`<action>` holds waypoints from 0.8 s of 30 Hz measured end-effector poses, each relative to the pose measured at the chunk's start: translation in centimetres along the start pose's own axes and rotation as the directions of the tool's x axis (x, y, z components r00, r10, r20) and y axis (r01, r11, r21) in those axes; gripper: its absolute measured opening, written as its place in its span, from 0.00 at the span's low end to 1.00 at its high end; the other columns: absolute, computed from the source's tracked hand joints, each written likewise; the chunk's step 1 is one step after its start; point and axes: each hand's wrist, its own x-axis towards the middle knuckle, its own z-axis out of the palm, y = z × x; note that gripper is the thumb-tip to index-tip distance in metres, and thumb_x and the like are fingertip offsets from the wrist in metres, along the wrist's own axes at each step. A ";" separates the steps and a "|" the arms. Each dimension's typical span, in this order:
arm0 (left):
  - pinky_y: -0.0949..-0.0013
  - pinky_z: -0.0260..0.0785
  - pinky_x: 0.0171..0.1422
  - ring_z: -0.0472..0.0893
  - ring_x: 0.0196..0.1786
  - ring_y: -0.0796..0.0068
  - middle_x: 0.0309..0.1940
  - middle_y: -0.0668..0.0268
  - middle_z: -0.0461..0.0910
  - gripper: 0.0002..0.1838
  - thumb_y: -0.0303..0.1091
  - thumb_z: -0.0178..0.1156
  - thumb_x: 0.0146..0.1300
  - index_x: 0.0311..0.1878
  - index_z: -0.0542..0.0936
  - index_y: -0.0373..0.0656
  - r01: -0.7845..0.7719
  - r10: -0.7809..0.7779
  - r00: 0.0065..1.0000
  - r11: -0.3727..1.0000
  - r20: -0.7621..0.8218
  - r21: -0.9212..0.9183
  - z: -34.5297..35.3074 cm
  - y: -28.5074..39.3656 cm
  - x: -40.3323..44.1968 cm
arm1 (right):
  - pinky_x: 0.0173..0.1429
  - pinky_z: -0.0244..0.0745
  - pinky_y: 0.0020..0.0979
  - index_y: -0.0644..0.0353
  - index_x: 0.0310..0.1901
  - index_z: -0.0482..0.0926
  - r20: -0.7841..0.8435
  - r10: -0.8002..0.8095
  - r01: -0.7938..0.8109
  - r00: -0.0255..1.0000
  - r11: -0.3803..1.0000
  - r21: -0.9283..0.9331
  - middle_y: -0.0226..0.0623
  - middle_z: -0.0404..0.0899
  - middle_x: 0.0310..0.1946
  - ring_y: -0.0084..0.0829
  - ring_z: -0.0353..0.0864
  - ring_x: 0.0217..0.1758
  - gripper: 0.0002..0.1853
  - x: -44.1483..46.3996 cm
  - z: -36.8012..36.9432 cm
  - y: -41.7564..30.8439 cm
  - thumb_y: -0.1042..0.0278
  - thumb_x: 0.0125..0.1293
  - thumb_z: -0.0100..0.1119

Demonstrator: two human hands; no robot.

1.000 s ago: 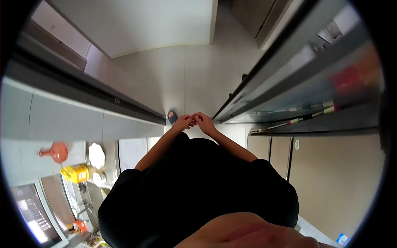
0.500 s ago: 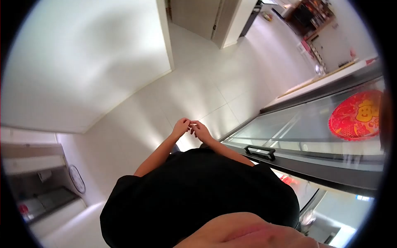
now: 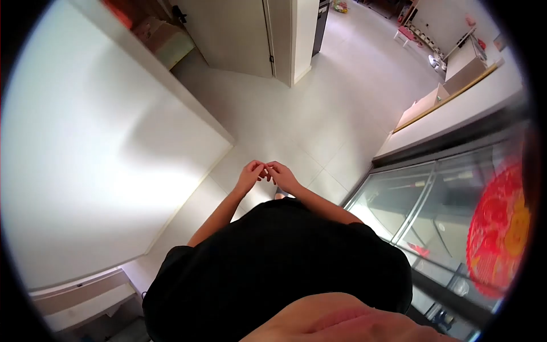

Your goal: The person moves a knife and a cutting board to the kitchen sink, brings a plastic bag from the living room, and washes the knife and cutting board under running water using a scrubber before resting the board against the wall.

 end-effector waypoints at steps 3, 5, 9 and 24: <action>0.71 0.75 0.43 0.83 0.39 0.77 0.36 0.68 0.84 0.12 0.40 0.54 0.77 0.50 0.80 0.43 0.004 -0.005 1.000 1.000 0.031 0.026 -1.7 4.9 6.6 | 0.34 0.72 0.25 0.60 0.57 0.79 0.091 0.016 0.001 0.996 0.983 -0.184 0.29 0.82 0.31 0.19 0.75 0.27 0.16 6.8 -3.8 -4.5 0.58 0.80 0.51; 0.72 0.75 0.44 0.82 0.39 0.78 0.37 0.69 0.84 0.11 0.39 0.54 0.77 0.50 0.80 0.43 -0.016 0.015 0.996 1.000 0.083 0.016 -2.3 8.6 11.5 | 0.34 0.72 0.25 0.60 0.56 0.79 0.113 0.042 -0.017 0.993 0.976 -0.218 0.29 0.83 0.31 0.19 0.75 0.27 0.16 11.0 -7.0 -8.4 0.58 0.80 0.51; 0.73 0.75 0.44 0.83 0.40 0.78 0.38 0.69 0.84 0.12 0.39 0.54 0.77 0.55 0.80 0.44 -0.055 0.052 0.984 0.998 0.173 0.013 -0.9 13.8 21.7 | 0.35 0.73 0.25 0.61 0.55 0.80 0.138 0.041 -0.009 0.990 0.974 -0.225 0.29 0.83 0.31 0.19 0.76 0.28 0.14 19.2 -15.7 -11.2 0.60 0.79 0.54; 0.71 0.74 0.45 0.82 0.40 0.77 0.37 0.66 0.84 0.12 0.33 0.54 0.74 0.55 0.78 0.40 -0.312 0.102 0.736 0.928 0.669 0.203 18.9 39.9 70.4 | 0.27 0.67 0.21 0.59 0.55 0.79 -0.561 0.048 0.115 0.827 0.961 0.251 0.32 0.82 0.29 0.18 0.75 0.23 0.15 42.9 -51.8 -19.9 0.57 0.81 0.50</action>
